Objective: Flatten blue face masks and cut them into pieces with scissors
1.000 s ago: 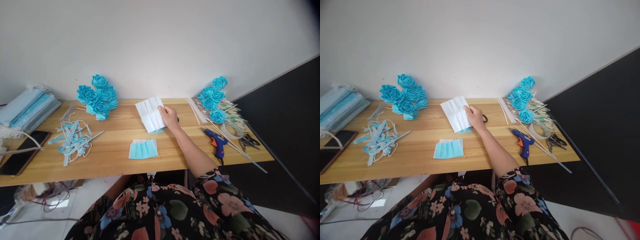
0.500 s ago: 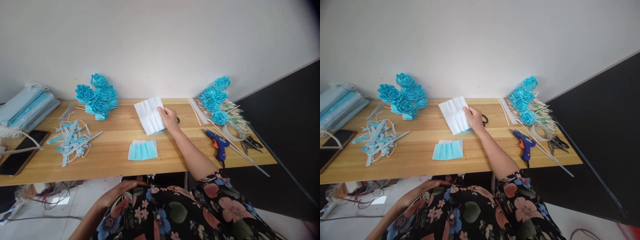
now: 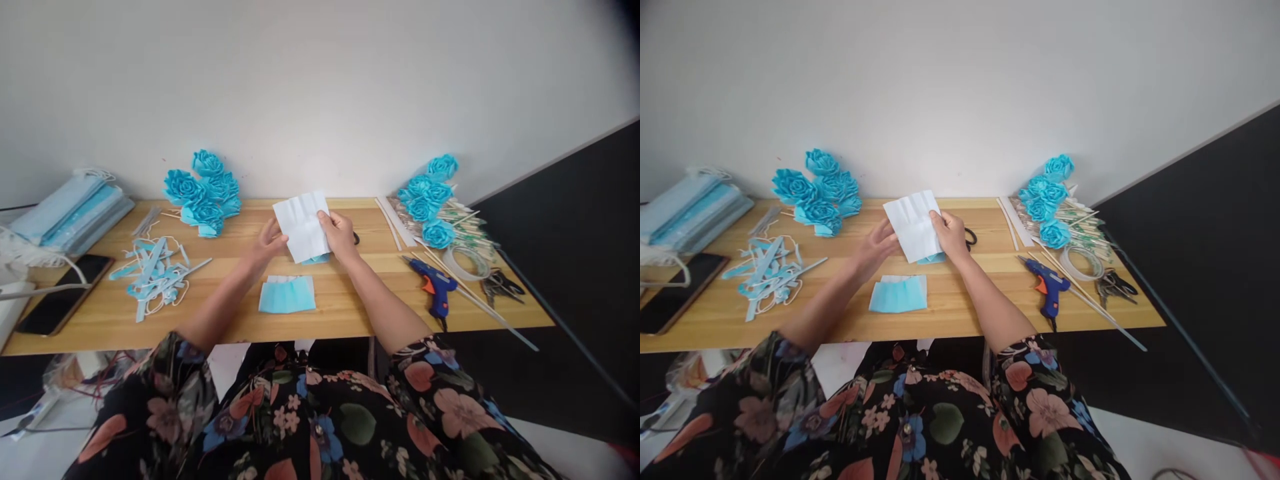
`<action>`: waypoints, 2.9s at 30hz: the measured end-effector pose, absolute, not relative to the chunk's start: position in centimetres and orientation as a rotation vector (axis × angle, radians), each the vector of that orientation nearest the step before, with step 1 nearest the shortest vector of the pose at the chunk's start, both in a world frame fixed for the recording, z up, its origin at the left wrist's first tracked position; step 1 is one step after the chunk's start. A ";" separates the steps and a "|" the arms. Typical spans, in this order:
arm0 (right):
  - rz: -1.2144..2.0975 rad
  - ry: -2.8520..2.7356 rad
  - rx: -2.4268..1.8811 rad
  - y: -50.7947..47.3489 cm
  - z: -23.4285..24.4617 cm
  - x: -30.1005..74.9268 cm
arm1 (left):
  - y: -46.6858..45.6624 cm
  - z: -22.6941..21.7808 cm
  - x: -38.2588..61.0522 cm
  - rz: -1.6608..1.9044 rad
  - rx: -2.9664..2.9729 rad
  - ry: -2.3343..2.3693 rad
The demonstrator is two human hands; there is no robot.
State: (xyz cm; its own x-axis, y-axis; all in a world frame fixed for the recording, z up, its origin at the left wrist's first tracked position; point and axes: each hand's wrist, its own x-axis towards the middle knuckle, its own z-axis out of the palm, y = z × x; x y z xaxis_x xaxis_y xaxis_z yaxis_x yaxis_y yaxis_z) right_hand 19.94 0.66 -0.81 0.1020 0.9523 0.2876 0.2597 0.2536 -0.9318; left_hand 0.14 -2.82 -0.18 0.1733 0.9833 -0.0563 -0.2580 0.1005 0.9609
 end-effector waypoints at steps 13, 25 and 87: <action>0.741 -1.440 -1.220 0.7 -0.8 19.9 | 1.5 -2.1 3.0 1.434 0.987 1.140; 0.816 -1.357 -1.151 0.7 -0.5 20.5 | 1.4 -2.3 2.4 1.442 1.031 1.135; 1.070 -1.179 -0.985 1.6 -0.9 21.1 | 1.9 -0.9 1.2 1.423 1.224 1.036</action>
State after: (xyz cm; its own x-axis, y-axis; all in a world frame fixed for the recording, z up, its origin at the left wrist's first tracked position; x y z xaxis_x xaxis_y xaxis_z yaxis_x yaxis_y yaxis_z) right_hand 21.14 1.65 -0.88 0.0618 0.9754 0.2114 -0.1163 0.2174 -0.9691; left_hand 1.22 1.93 -0.89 -0.0393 0.9833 0.1779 -0.1325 -0.1816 0.9744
